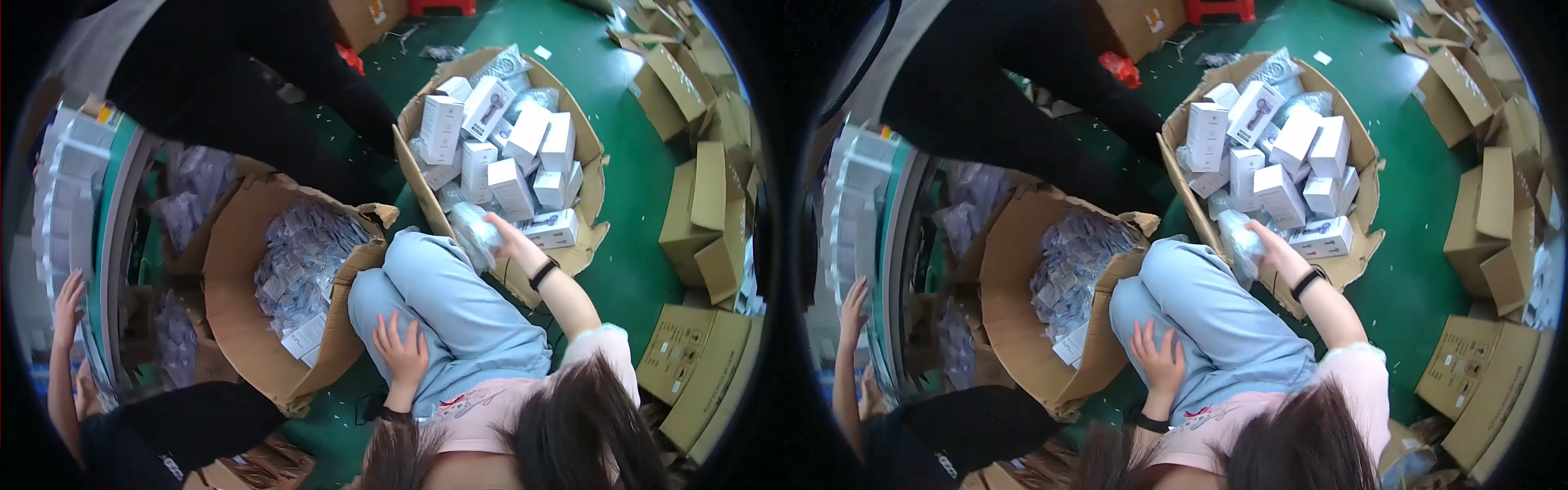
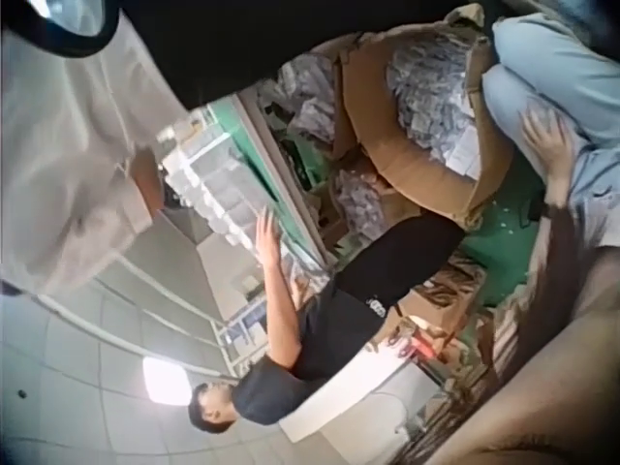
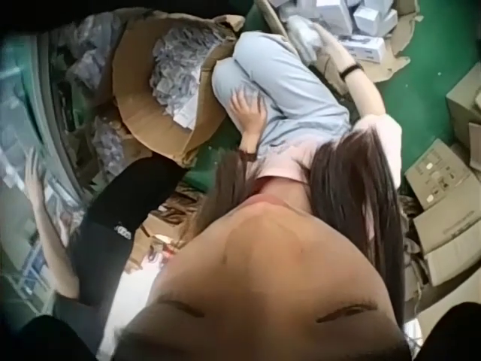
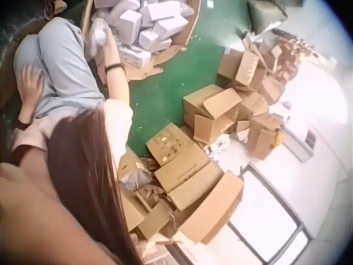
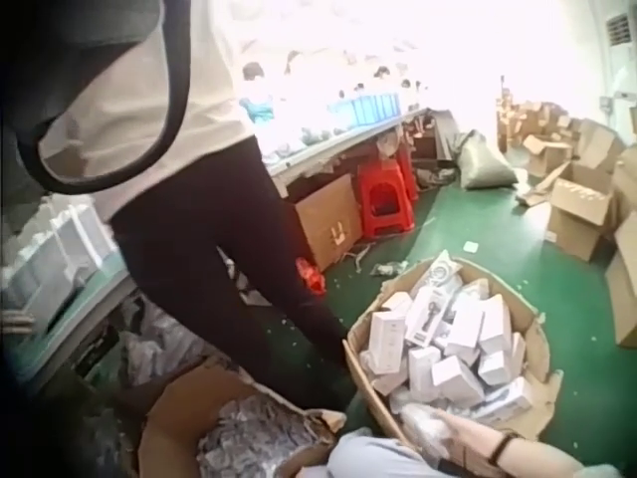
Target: The person picks up a box, inserts a bubble-wrapped item and a packet into it, and closes the box before placing it into a larger container. They then repeat the process with a second box and pick up a third bubble-wrapped item.
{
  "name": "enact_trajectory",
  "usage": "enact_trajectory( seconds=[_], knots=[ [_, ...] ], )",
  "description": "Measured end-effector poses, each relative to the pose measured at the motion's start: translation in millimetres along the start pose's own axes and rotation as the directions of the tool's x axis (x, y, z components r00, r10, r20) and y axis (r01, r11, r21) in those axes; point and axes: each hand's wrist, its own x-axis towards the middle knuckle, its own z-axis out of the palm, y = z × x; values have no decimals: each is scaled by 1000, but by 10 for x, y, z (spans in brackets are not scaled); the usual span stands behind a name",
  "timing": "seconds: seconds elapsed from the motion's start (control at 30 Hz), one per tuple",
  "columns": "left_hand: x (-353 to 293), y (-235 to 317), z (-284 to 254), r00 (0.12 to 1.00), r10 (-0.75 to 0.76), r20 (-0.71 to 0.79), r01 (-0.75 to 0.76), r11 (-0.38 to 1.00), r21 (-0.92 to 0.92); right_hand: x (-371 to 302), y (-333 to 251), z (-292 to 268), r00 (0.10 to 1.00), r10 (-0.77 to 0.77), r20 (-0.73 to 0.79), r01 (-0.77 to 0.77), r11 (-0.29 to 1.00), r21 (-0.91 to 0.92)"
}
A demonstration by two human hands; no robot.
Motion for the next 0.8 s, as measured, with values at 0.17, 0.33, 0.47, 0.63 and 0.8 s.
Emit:
enact_trajectory(
  seconds=[0.17, 0.33, 0.47, 0.63, 0.8],
  knots=[
    [11, -140, -226, 969, -245, -21, 201, 840, -504, -792, 270, -238, 841, -468, 272, 435, 883, 177],
    [272, 267, -669, 990, -76, 122, 125, 41, -991, -1546, 574, 365, 587, -417, 694, 483, 868, 112],
    [342, 391, -918, 970, -214, -119, -83, 168, -982, -1504, 852, 765, 528, -462, 713, 721, 688, -88],
    [131, 87, -1172, 909, -372, -187, -41, 367, -929, -1959, 649, 1398, 180, -434, 883, 983, 48, -177],
    [120, 99, -1198, 956, -107, -273, 22, 955, -296, -1881, 768, 1621, 306, -403, 862, 698, 711, 85]
  ],
)
